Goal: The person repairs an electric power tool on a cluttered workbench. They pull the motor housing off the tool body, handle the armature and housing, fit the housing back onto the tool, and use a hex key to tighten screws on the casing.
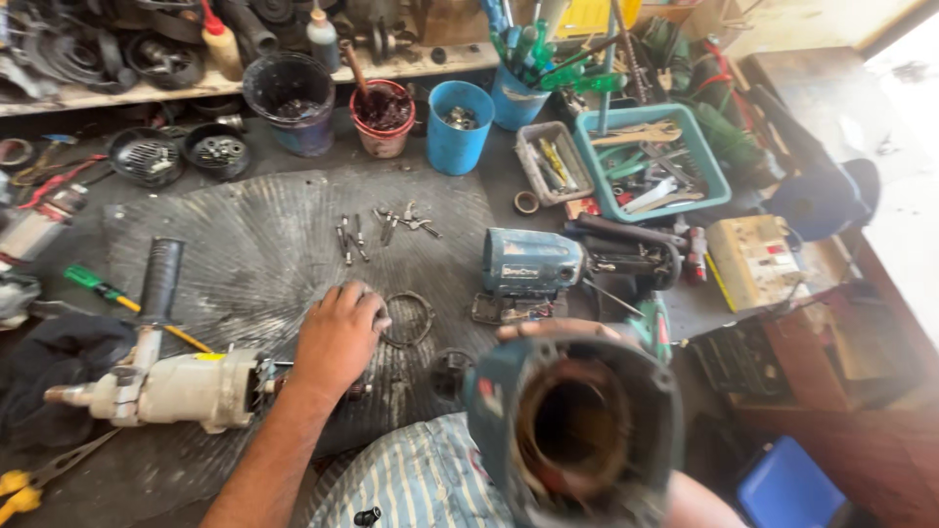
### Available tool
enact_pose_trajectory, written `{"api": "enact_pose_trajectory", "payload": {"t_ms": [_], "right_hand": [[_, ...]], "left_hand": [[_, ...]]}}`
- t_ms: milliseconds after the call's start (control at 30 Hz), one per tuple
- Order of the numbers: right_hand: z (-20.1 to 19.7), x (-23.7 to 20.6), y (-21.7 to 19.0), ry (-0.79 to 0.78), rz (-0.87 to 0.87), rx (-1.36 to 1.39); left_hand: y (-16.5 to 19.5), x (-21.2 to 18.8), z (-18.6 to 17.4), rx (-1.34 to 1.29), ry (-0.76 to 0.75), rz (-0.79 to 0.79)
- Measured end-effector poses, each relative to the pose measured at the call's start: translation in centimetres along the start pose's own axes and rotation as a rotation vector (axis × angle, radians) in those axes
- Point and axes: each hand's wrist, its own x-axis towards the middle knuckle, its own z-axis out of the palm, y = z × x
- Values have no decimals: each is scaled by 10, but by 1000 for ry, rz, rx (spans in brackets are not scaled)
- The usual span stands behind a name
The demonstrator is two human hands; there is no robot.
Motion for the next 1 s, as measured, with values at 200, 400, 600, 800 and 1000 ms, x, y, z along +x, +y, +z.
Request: {"api": "enact_pose_trajectory", "payload": {"t_ms": [200,400,600,800,1000], "right_hand": [[13,16,89,66,-330,-435],[4,2,117,75,-565,-511],[-20,10,103,-194,-564,-364],[-17,17,97,-305,-494,-383],[-7,16,106,-187,-429,-385]], "left_hand": [[8,8,7,145,-69,-38],[19,5,34,81,-242,-153],[-2,12,16,-343,89,-190],[14,-3,-99,-1543,-17,-193],[91,-45,-127,-977,376,134]]}}
